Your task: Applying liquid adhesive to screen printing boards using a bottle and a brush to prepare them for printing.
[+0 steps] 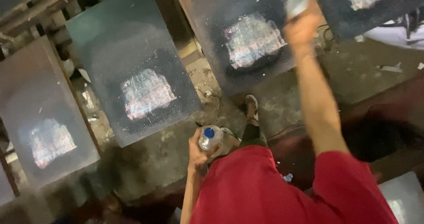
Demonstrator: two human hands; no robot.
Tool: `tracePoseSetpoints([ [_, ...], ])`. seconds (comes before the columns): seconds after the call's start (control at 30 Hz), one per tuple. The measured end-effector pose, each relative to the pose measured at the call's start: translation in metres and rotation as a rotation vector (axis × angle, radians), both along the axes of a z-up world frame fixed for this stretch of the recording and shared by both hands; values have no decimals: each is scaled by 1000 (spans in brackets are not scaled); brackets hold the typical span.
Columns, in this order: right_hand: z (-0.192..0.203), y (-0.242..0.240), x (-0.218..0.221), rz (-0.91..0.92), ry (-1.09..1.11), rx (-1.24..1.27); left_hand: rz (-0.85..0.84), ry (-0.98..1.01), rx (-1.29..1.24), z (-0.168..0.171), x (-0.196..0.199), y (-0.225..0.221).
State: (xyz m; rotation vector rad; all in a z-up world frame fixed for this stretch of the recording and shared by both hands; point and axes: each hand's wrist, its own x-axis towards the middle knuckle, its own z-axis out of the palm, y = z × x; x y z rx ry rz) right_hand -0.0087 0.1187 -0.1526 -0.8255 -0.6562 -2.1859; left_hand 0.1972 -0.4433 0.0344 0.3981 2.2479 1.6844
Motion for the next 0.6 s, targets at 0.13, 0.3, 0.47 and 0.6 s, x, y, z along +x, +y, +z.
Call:
tracePoseSetpoints([
  [0.13, 44, -229, 62, 1084, -484, -2124, 35, -27, 181, -20, 3, -3],
  [0.3, 157, -304, 120, 1830, -699, -2229, 84, -2, 42, 14, -5, 20],
  [0.47, 189, -109, 110, 1690, 430, -2417, 86, -21, 161, 5, -7, 10],
  [0.6, 119, -27, 124, 1636, 257, -1851, 93, -31, 133, 26, 4, 12],
])
